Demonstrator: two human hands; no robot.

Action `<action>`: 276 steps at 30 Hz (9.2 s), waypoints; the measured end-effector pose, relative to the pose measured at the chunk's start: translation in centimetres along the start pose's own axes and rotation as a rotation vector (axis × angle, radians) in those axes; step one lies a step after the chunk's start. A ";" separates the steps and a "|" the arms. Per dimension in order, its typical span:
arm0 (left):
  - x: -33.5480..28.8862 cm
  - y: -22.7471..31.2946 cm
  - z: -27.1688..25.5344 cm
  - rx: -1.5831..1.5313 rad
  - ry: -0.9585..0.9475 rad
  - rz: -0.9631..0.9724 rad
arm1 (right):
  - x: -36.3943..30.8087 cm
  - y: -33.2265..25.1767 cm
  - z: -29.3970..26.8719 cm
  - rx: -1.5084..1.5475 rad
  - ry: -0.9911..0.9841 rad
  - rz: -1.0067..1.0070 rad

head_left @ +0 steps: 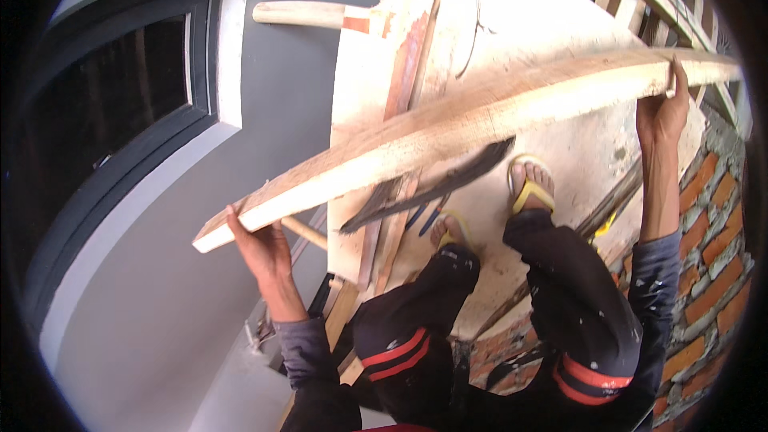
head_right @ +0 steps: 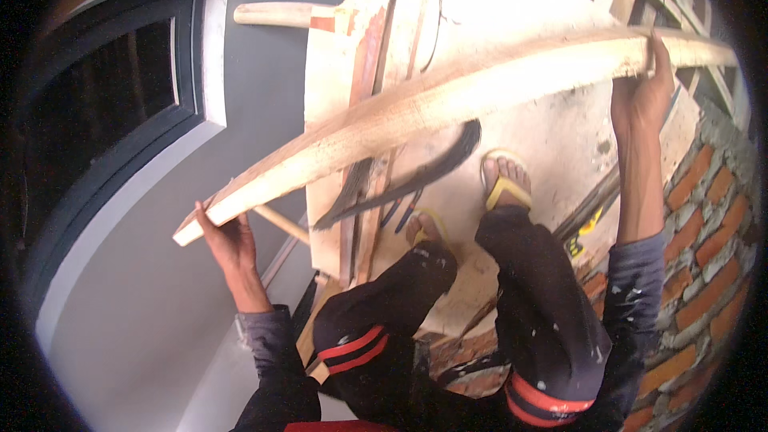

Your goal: The person positions a long wooden plank on a makeshift scaffold and uses a hand saw to cut it. They hold the wood steady with one hand while sawing with the other, eventually completing the cut.

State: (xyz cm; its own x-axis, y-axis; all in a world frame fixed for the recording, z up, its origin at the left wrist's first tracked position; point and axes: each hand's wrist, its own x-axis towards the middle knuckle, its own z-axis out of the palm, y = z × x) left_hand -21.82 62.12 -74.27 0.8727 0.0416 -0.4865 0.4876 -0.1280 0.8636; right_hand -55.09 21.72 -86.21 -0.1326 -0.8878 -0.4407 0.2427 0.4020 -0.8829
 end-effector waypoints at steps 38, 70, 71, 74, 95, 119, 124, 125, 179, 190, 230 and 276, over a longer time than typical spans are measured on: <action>-2.3 -6.8 -5.5 -0.298 -0.220 0.257 | 3.5 -1.2 -5.7 0.195 -0.212 0.181; -1.9 -6.6 -10.5 1.427 -0.422 1.333 | 7.7 1.4 -6.5 0.131 -0.114 0.184; -2.1 -7.0 -10.8 1.428 -0.443 1.316 | 7.5 1.4 -6.3 0.155 -0.123 0.201; -2.8 -9.4 -11.2 1.418 -0.459 1.317 | 7.8 1.5 -6.9 0.110 -0.124 0.215; -6.3 -19.3 -13.7 1.412 -0.623 1.103 | 10.6 2.8 -12.2 -0.699 0.056 -0.069; -3.2 -20.0 -12.8 1.321 -0.551 1.107 | -7.4 1.8 -1.8 -1.215 -0.560 -1.217; -3.5 -19.9 -12.3 1.285 -0.558 1.102 | -11.7 6.1 6.3 -1.398 -1.253 -0.911; -3.4 -19.9 -12.2 1.288 -0.561 1.092 | -11.4 7.9 6.6 -1.476 -1.280 -0.921; -3.2 -24.4 -14.3 1.076 -0.672 0.832 | -21.2 -18.6 -25.4 -1.019 0.508 -0.409; -3.4 -25.1 -14.3 1.022 -0.610 0.923 | -28.2 -16.1 -29.9 -1.021 0.552 -0.352; -4.2 -25.2 -14.2 1.165 -0.705 1.011 | -8.8 9.9 12.5 -1.383 -1.074 -0.992; -5.1 -12.8 -10.7 1.460 -1.469 0.021 | -10.3 6.3 -9.3 -0.266 -0.196 0.253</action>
State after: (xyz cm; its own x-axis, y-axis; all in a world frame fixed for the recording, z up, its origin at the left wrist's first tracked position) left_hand -32.21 74.16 -81.39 -0.1499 -0.5231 -0.8390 -0.5404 -0.6673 0.5126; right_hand -61.17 35.51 -88.70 0.0906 -0.7693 -0.6325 -0.0155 0.6339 -0.7732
